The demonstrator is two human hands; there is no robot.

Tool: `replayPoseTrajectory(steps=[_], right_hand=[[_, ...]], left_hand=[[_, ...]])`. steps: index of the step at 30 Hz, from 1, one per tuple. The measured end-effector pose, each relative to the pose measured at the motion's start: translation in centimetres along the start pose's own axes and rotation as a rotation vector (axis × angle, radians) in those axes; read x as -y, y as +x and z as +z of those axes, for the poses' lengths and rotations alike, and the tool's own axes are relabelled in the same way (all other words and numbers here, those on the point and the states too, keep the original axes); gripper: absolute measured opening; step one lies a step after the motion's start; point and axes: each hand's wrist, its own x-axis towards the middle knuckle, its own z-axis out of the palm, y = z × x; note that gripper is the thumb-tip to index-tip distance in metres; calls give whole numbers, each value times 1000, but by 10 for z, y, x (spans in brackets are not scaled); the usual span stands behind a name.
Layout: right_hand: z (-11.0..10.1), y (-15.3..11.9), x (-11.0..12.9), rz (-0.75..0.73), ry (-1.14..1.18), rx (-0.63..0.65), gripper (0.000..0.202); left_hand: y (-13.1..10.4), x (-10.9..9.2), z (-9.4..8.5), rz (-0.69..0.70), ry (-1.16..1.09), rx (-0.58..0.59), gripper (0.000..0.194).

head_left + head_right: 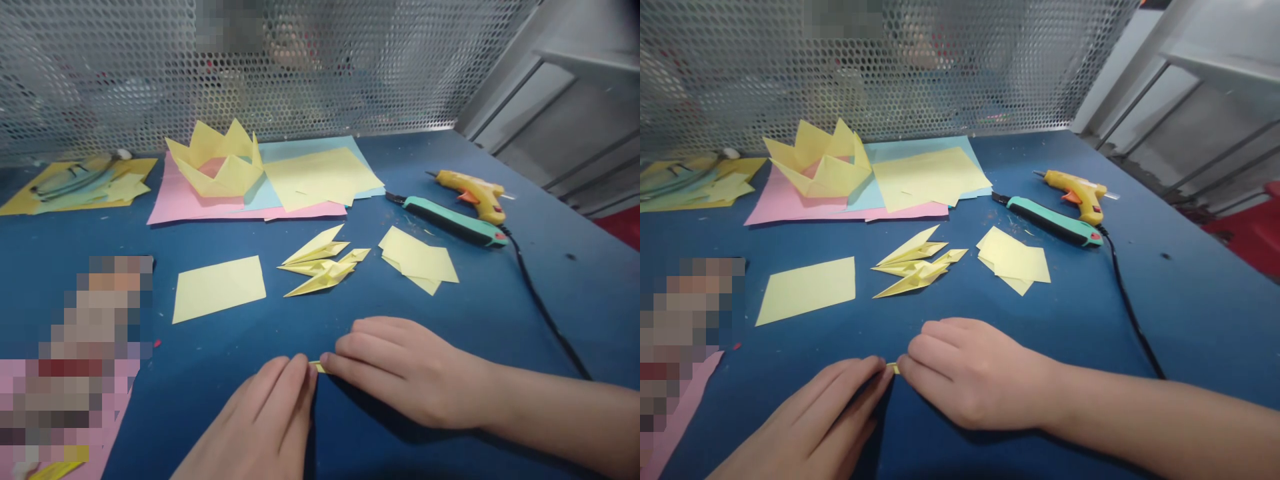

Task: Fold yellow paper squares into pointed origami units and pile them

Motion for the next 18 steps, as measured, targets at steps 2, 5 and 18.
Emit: replayPoseTrajectory(steps=[2, 5, 18], right_hand=[[1, 0, 0, 4, 0, 4, 52], [2, 0, 0, 19, 0, 9, 50], [2, 2, -2, -84, 19, -14, 46]], left_hand=[[0, -1, 0, -34, 21, -31, 42], [0, -7, 4, -74, 27, -65, 38], [-1, -21, 13, -228, -35, -115, 44]])
